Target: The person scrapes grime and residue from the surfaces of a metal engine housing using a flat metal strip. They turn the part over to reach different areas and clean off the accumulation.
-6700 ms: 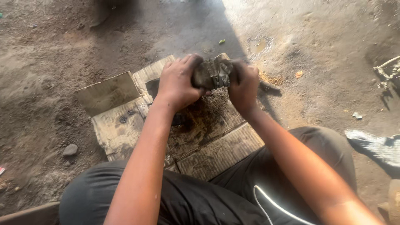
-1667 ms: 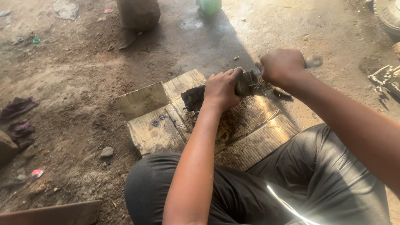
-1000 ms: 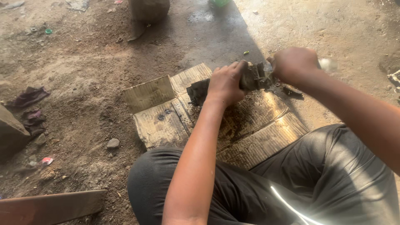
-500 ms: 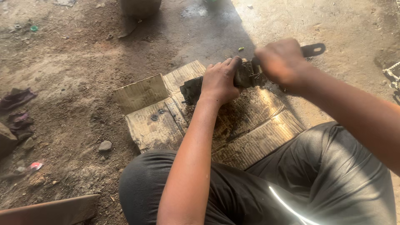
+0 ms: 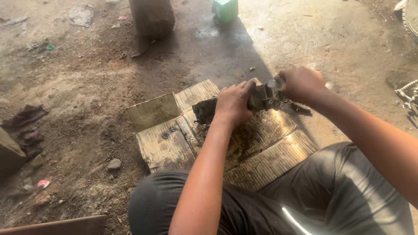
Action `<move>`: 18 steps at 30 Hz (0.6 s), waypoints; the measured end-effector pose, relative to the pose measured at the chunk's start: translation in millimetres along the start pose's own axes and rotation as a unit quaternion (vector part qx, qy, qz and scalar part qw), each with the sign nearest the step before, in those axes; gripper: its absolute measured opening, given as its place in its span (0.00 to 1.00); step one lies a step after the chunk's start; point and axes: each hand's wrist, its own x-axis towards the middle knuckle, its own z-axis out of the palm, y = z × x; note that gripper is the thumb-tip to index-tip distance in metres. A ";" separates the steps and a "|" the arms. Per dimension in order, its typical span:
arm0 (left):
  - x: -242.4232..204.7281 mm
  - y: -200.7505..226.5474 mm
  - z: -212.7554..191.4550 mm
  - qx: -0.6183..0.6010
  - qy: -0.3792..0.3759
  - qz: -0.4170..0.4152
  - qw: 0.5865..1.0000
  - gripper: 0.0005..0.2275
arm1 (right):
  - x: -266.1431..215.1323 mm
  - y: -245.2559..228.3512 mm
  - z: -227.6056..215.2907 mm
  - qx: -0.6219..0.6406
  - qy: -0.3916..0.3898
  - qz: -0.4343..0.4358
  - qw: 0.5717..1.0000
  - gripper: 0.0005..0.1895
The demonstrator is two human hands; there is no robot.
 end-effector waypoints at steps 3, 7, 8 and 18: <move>2.8 -3.9 0.7 0.003 -0.012 -0.018 1.000 0.35 | -26.6 -15.1 -13.8 -0.270 0.047 -0.101 0.956 0.15; 0.1 -3.0 0.9 -0.004 0.013 0.022 1.000 0.36 | -33.9 -44.6 -22.9 -0.324 -0.013 -0.049 0.945 0.10; -1.2 -1.6 0.5 -0.003 0.006 0.018 1.000 0.34 | -32.6 -48.5 -22.2 -0.328 -0.023 -0.047 0.943 0.09; -1.1 7.2 -5.3 -0.006 -0.042 -0.017 0.999 0.29 | -2.4 18.6 4.3 0.109 -0.127 0.000 0.986 0.15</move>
